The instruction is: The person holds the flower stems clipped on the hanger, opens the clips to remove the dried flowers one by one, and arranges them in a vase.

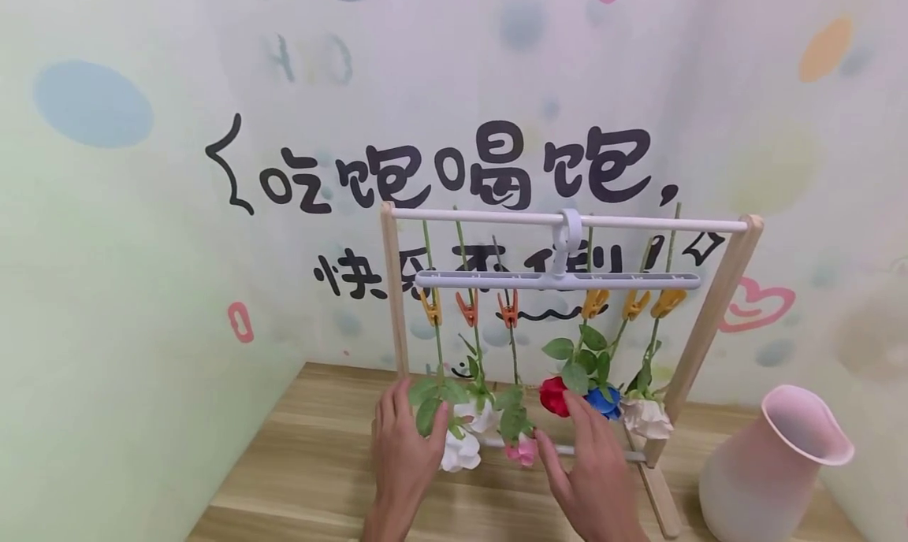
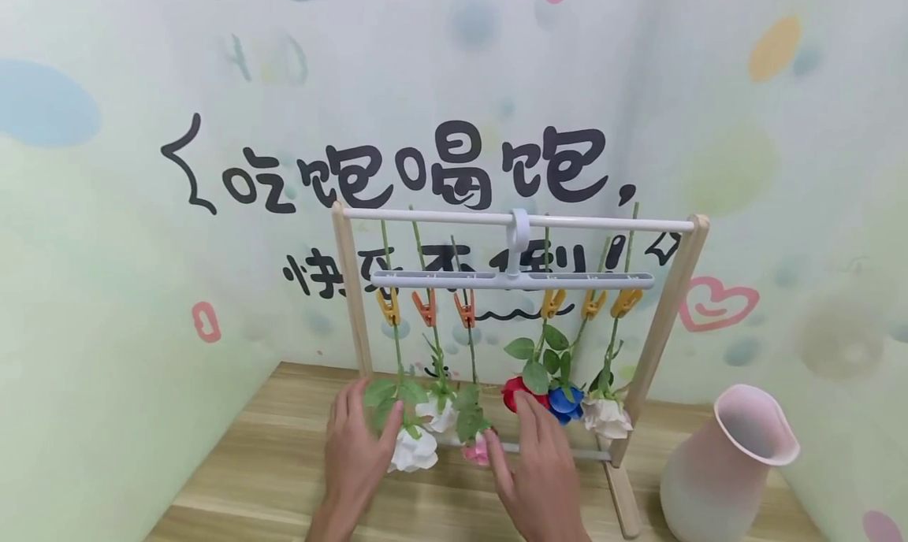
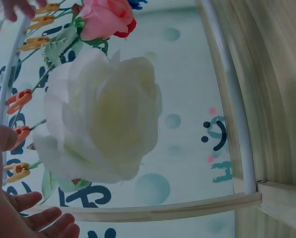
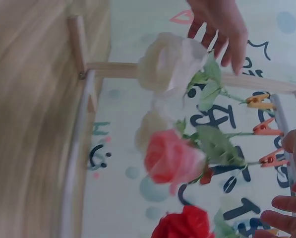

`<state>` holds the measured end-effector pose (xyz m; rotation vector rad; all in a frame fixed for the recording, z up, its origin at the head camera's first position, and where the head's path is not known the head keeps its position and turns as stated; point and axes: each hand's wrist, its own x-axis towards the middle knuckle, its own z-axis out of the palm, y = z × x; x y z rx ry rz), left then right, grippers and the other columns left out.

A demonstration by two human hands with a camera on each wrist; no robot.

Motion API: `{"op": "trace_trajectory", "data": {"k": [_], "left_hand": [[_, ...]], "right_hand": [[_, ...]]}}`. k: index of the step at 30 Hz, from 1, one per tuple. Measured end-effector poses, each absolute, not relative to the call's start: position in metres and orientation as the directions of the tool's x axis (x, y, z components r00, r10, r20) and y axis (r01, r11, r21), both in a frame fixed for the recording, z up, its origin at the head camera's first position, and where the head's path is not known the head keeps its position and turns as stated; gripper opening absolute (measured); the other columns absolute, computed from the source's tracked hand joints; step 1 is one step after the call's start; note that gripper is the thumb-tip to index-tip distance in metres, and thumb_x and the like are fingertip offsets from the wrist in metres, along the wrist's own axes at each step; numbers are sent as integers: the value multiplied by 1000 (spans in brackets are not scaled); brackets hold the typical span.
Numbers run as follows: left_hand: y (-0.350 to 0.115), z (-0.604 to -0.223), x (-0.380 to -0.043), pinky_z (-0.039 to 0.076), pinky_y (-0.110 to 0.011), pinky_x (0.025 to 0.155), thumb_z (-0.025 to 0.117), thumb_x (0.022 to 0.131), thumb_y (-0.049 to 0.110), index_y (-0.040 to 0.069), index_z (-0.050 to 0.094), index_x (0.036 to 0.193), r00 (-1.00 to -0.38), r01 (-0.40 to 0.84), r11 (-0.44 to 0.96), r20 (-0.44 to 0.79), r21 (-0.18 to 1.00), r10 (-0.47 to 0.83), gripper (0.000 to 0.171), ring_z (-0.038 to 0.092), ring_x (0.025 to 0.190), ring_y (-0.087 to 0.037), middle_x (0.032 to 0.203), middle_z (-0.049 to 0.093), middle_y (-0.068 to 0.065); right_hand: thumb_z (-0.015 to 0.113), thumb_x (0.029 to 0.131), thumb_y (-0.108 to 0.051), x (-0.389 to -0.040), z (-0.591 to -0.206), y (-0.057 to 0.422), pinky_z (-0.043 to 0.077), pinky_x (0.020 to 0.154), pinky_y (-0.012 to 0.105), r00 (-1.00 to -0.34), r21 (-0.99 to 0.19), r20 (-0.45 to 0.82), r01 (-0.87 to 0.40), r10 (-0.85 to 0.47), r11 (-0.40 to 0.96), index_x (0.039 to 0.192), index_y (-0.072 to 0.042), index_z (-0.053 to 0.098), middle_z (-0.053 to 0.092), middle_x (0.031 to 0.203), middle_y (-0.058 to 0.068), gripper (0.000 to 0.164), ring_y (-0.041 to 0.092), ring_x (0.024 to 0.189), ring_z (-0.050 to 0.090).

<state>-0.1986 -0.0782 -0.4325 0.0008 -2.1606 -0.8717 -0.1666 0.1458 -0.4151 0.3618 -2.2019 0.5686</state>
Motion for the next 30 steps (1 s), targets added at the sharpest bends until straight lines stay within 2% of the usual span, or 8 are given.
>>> {"op": "trace_trajectory", "data": {"k": [3,8,13,16,18,24,30], "left_hand": [[-76,-432,-207,38,-44,86,61,80,45,7,46,123,-722,261,753,640,604,-263,59,45,111,-26,123,46,-12],[-72,-431,-216,40,-45,86,60,80,49,8,42,127,-749,244,741,607,625,-266,64,45,112,-27,124,45,-12],[-70,-432,-221,48,-38,66,63,77,47,12,40,128,-764,218,744,584,632,-272,66,56,93,-26,120,48,-9],[-70,-432,-221,45,-32,55,66,76,44,13,41,126,-779,199,731,558,653,-286,64,58,79,-21,109,55,-7],[-70,-433,-222,43,-30,52,67,76,42,15,42,125,-789,182,716,535,674,-303,61,58,72,-19,99,58,-7],[-72,-438,-224,41,-30,51,68,77,36,18,44,123,-813,155,683,485,713,-322,55,59,67,-17,84,63,-8],[-73,-443,-225,43,-30,53,68,77,32,17,45,121,-810,173,668,491,724,-322,52,60,69,-16,85,64,-6]], "right_hand": [[66,79,-32,-177,-401,135,42,87,45,-620,-287,780,-475,-85,832,126,-3,47,51,122,13,59,27,112,48],[64,81,-31,-197,-381,117,42,88,45,-562,-267,818,-558,-121,786,125,-1,47,52,122,14,56,27,113,48],[62,83,-31,-214,-363,95,42,90,42,-548,-283,823,-625,-150,727,125,-2,47,52,122,11,53,24,113,49],[61,84,-32,-221,-354,80,45,86,38,-567,-330,808,-657,-156,678,126,-4,47,53,120,8,51,21,108,52],[61,84,-32,-227,-350,70,48,82,35,-581,-358,798,-671,-160,650,126,-5,48,54,119,7,51,19,104,54],[62,84,-31,-242,-341,45,49,77,34,-584,-368,794,-681,-167,633,127,-8,47,55,117,6,51,17,98,57],[63,83,-30,-251,-332,25,50,76,33,-567,-340,810,-663,-151,667,125,-4,48,56,116,9,52,20,97,58]]}}
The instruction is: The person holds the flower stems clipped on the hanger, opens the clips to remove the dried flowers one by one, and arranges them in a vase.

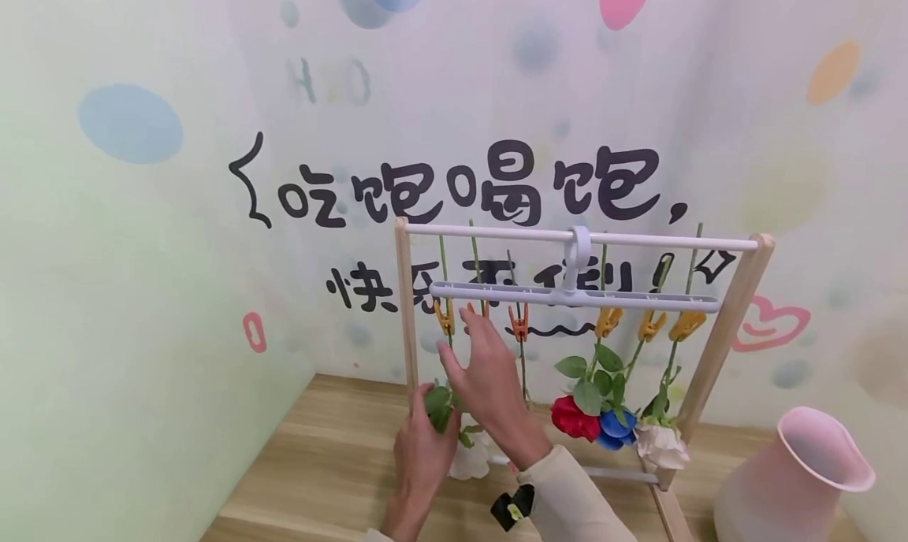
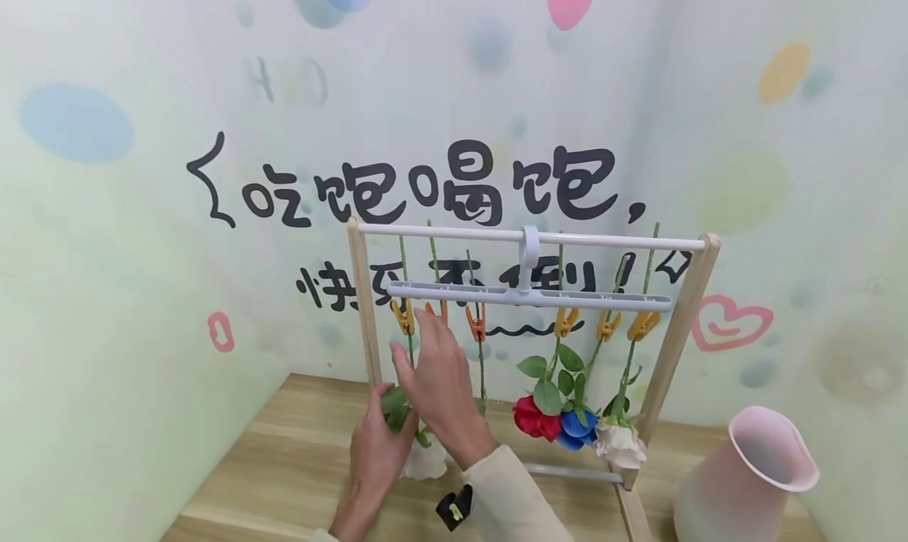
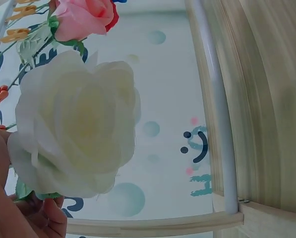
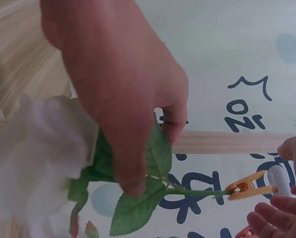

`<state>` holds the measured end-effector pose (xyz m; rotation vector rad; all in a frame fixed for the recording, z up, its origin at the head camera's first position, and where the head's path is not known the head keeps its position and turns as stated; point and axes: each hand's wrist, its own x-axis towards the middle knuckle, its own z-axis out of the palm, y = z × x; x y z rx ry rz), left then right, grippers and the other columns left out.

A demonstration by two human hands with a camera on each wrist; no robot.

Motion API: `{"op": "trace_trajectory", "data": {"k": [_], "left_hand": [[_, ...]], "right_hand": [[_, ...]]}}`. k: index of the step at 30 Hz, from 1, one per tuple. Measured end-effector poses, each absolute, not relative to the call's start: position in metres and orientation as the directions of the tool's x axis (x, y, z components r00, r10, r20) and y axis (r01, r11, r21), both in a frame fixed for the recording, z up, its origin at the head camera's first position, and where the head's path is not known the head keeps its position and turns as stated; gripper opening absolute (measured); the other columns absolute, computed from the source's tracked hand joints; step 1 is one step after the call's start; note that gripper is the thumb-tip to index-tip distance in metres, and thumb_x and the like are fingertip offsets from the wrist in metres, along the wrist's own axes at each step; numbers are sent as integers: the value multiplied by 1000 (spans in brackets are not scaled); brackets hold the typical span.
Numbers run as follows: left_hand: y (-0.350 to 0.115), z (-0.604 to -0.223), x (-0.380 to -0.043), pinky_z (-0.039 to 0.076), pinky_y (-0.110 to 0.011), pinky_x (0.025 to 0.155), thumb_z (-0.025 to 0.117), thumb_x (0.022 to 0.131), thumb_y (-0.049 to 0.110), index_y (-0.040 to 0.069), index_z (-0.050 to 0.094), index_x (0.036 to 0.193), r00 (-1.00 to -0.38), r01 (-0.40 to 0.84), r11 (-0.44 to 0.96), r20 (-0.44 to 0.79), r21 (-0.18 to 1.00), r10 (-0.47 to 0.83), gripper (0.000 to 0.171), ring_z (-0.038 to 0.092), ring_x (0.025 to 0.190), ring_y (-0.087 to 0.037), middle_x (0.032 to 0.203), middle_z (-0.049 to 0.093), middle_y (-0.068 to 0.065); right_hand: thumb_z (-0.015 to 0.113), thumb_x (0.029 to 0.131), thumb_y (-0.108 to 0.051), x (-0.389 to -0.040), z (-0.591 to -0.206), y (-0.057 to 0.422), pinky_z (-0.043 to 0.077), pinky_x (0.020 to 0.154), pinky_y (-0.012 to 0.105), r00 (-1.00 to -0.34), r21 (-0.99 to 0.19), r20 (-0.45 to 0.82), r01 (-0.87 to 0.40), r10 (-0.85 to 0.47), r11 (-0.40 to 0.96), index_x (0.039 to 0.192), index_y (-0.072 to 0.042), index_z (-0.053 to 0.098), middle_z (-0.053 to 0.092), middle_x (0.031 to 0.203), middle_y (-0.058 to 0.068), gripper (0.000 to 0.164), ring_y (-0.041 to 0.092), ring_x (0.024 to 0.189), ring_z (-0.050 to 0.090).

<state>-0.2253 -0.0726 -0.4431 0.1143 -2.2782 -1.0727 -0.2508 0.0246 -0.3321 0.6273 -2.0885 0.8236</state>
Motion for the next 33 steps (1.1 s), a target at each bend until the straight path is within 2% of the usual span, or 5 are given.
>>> {"op": "trace_trajectory", "data": {"k": [6,15,19,30,33], "left_hand": [[-71,-445,-223,41,-29,52,67,78,28,18,46,112,-801,208,650,509,731,-317,41,57,64,-13,81,62,-2],[-69,-447,-222,47,-34,63,68,76,14,16,48,100,-763,280,631,567,724,-311,32,61,78,-16,89,60,-1],[-68,-447,-221,46,-31,59,68,76,10,14,47,98,-753,317,622,589,716,-294,31,61,73,-14,85,60,0],[-67,-446,-217,39,-26,51,71,74,11,16,51,116,-753,319,631,594,707,-285,46,55,60,-12,88,66,-7],[-67,-446,-217,43,-28,54,70,75,10,17,53,118,-748,332,642,607,691,-267,48,58,65,-13,95,66,-7]], "right_hand": [[63,83,-30,-256,-327,12,50,76,35,-576,-331,808,-617,-124,714,125,-1,47,56,118,12,54,22,100,58],[63,83,-28,-261,-330,4,47,55,28,-636,-402,770,-544,-50,736,115,-1,53,61,87,8,44,17,65,57],[63,83,-29,-264,-331,3,42,48,23,-649,-407,760,-516,-34,754,104,-1,57,59,74,5,35,13,55,52],[62,83,-35,-270,-326,-2,31,37,18,-620,-295,782,-464,-68,835,87,-6,59,45,52,-3,30,8,39,39],[61,84,-34,-270,-325,-2,28,36,18,-610,-284,790,-459,-66,842,84,-7,58,41,49,-4,27,7,37,37]]}}
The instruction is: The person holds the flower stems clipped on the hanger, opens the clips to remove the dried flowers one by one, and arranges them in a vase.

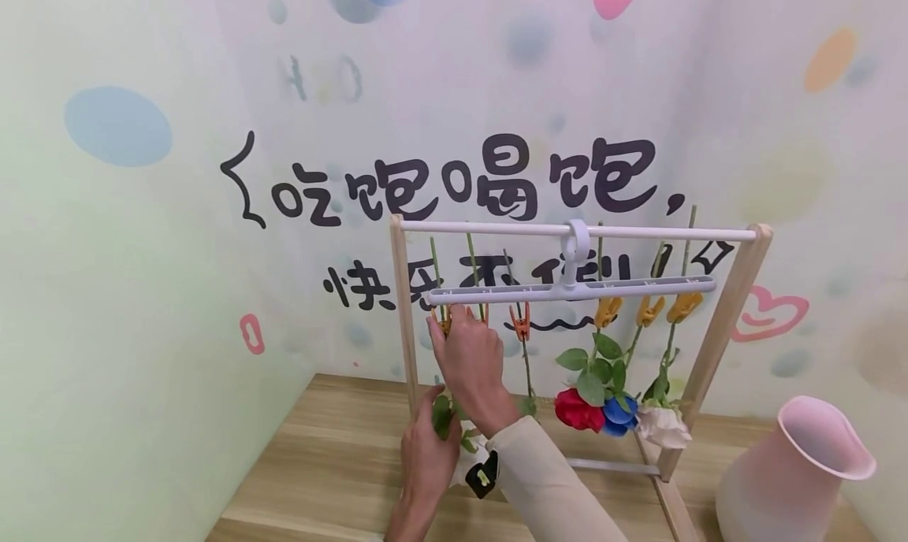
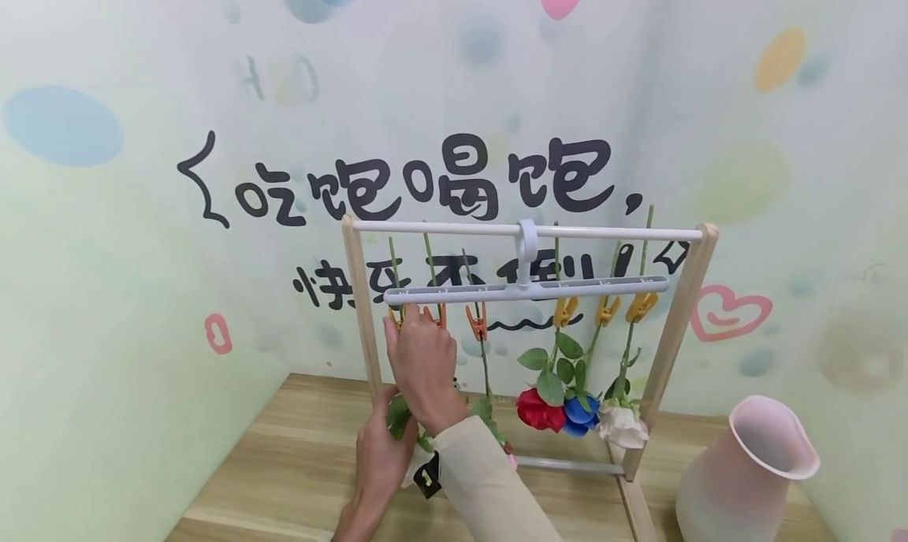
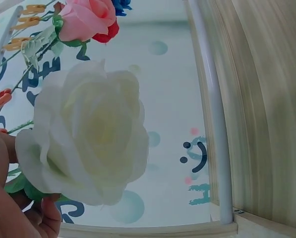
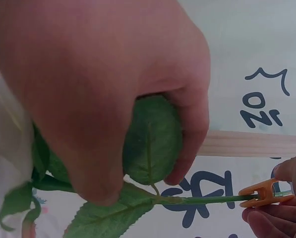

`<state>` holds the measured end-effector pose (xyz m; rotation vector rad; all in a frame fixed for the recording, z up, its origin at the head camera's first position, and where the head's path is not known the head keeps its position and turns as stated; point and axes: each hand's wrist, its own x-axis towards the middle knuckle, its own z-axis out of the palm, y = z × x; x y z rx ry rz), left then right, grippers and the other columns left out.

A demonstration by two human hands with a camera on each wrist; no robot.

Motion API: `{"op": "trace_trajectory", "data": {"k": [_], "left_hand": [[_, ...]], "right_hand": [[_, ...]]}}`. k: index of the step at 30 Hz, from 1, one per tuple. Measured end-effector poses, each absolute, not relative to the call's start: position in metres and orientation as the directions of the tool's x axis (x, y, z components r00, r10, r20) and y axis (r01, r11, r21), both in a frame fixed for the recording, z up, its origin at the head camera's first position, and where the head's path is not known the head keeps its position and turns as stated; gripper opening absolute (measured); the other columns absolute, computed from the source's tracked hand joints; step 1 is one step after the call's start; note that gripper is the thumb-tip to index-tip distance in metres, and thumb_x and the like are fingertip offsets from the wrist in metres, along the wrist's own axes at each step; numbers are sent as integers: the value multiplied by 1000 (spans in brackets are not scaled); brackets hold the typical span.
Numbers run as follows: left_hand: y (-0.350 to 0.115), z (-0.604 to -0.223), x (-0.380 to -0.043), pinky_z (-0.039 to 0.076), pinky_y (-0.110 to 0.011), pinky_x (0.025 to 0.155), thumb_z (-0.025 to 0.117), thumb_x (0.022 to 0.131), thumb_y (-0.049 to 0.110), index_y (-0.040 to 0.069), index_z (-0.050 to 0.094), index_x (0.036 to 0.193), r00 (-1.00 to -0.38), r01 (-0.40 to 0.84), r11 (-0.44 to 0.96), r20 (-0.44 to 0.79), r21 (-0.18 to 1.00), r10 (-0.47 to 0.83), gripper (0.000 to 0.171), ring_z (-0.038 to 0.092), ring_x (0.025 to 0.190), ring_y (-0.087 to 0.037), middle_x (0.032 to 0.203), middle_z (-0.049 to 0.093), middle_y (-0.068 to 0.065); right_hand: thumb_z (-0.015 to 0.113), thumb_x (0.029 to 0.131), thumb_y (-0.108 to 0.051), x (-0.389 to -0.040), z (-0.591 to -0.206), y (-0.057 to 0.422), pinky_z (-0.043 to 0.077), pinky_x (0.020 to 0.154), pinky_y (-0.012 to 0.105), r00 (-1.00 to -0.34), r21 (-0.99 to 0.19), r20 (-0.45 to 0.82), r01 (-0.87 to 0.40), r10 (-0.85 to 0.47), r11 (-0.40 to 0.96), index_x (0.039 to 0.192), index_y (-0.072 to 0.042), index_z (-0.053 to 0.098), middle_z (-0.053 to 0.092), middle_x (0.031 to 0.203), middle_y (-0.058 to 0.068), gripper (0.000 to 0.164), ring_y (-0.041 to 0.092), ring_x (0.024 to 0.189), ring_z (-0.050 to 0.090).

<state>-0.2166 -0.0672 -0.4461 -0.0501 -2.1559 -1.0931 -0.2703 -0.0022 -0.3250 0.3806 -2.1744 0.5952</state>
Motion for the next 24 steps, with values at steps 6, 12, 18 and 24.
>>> {"op": "trace_trajectory", "data": {"k": [6,12,18,24], "left_hand": [[-68,-447,-217,50,-36,64,69,75,8,17,58,115,-714,374,659,656,653,-244,43,64,79,-21,93,66,-9],[-69,-446,-218,48,-34,56,69,73,7,15,62,110,-671,394,681,700,617,-246,38,63,68,-20,81,66,-8],[-70,-446,-218,48,-34,58,68,74,7,13,62,110,-681,394,666,688,633,-251,37,64,72,-20,87,67,-10],[-73,-455,-215,46,-32,58,67,75,9,13,61,109,-728,360,665,643,654,-239,34,60,68,-15,86,66,-5]], "right_hand": [[60,84,-27,-268,-322,-4,25,35,18,-572,-267,817,-490,-75,829,79,-8,55,38,48,-6,20,7,36,34],[59,84,-25,-265,-318,-4,23,35,16,-555,-256,826,-524,-98,813,75,-9,53,36,47,-6,19,5,36,32],[59,85,-25,-263,-313,-4,23,35,15,-556,-243,823,-531,-117,812,78,-8,55,37,47,-6,19,5,36,32],[61,84,-27,-262,-311,-5,24,34,16,-553,-229,824,-530,-127,817,81,-8,56,39,49,-6,21,5,36,34]]}}
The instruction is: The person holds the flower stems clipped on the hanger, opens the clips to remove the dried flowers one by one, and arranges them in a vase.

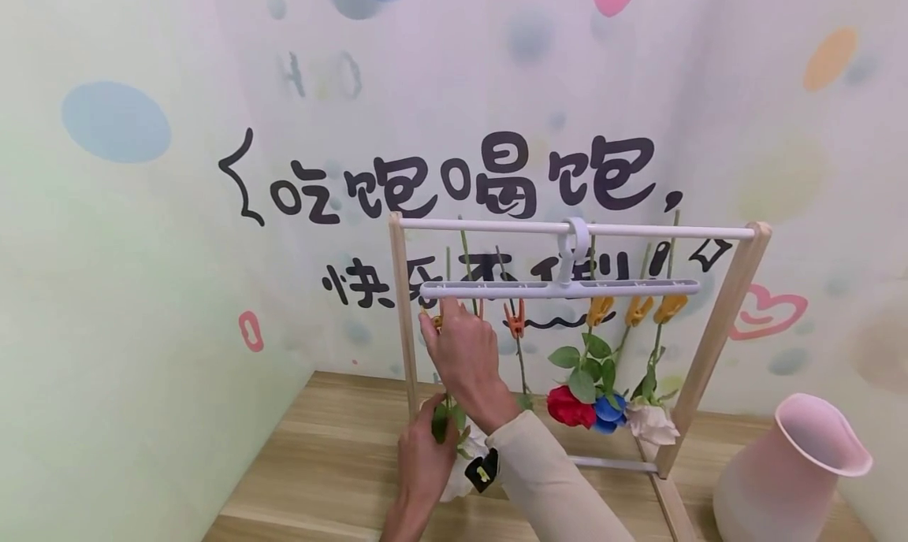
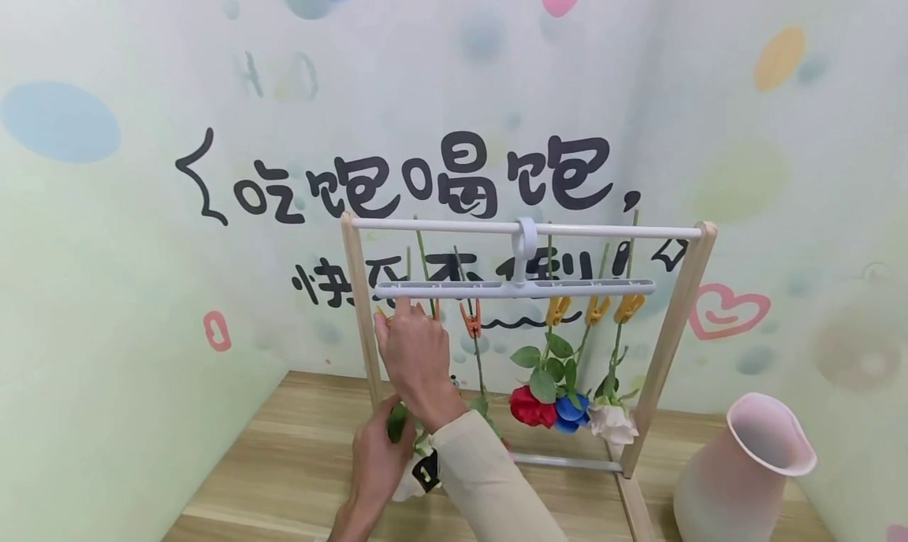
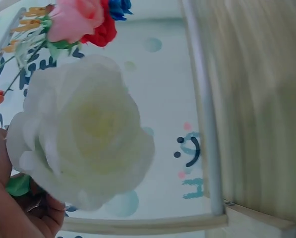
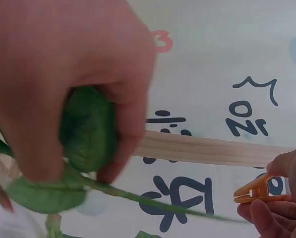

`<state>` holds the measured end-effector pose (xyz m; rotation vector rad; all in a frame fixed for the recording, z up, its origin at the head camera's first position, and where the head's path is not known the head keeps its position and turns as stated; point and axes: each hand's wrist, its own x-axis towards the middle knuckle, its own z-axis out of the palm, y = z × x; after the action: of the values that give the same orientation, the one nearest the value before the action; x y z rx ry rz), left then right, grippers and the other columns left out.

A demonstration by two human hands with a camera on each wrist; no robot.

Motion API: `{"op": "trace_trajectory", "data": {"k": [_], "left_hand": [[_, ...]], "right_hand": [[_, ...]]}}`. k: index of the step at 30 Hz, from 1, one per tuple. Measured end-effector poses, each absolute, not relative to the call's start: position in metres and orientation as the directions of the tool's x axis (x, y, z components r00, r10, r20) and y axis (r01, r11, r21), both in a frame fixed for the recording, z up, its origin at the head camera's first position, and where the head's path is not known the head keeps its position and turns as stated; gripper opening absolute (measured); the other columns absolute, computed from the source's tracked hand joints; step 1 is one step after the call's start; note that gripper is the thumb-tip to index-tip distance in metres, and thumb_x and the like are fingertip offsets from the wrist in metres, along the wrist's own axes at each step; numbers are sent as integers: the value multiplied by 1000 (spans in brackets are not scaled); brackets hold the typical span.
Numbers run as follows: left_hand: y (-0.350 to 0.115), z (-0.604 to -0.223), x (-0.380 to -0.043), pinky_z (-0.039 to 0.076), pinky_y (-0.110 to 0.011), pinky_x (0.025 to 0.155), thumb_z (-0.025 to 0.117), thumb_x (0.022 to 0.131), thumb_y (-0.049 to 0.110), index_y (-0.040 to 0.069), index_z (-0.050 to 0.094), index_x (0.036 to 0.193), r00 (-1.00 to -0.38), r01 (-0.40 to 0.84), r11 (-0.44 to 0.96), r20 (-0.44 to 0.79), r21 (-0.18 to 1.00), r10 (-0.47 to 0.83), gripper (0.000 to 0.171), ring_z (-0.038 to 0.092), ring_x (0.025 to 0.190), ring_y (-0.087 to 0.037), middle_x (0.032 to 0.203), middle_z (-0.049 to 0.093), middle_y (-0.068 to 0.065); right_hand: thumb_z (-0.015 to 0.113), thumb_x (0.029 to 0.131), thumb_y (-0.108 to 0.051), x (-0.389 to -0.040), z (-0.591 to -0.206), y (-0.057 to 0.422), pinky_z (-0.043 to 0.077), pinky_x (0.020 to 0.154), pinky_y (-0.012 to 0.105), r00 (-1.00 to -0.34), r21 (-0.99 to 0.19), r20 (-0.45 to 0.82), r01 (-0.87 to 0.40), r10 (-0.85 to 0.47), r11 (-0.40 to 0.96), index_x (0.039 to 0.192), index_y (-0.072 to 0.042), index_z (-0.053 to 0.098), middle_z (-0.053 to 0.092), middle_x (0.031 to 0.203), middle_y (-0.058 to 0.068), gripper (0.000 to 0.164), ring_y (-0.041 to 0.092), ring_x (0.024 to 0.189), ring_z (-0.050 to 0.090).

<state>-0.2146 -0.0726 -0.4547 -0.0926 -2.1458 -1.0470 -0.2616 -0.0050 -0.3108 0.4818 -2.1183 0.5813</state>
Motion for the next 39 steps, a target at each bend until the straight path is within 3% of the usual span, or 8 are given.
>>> {"op": "trace_trajectory", "data": {"k": [7,14,20,27,33,39], "left_hand": [[-79,-472,-207,38,-23,47,64,76,10,17,61,105,-829,285,691,533,664,-171,30,47,52,-5,66,58,3],[-82,-488,-197,30,-19,41,65,73,9,12,62,101,-869,279,746,489,605,-71,29,37,45,0,56,44,12],[-85,-494,-191,30,-20,39,61,74,9,12,62,102,-919,238,766,393,597,-21,28,39,44,0,55,44,12],[-87,-500,-186,30,-22,42,62,70,8,15,61,100,-933,234,790,360,567,17,32,39,48,-3,58,43,12],[-88,-502,-182,29,-24,43,60,68,8,16,60,102,-940,237,801,337,550,46,35,39,52,-5,62,44,10],[-92,-501,-178,29,-26,43,60,67,7,16,61,100,-949,234,817,306,527,74,35,40,53,-5,63,48,9]], "right_hand": [[60,84,-30,-261,-311,-7,23,34,16,-562,-230,817,-525,-131,819,79,-8,57,39,49,-7,23,5,37,34],[60,84,-32,-259,-314,-7,24,35,16,-578,-235,806,-516,-132,824,82,-6,57,39,50,-6,26,5,38,35],[61,84,-33,-257,-315,-6,26,35,15,-586,-242,799,-517,-133,821,85,-4,58,42,52,-5,29,6,39,37],[61,83,-37,-250,-317,-3,28,37,16,-578,-207,803,-500,-147,841,93,-4,59,47,57,-2,35,7,40,37],[61,83,-38,-239,-319,6,38,41,20,-518,-157,840,-514,-159,843,100,-7,61,65,81,3,36,11,49,53],[64,80,-39,-225,-326,23,45,46,24,-498,-123,850,-502,-170,856,104,-10,62,66,96,4,37,16,71,63]]}}
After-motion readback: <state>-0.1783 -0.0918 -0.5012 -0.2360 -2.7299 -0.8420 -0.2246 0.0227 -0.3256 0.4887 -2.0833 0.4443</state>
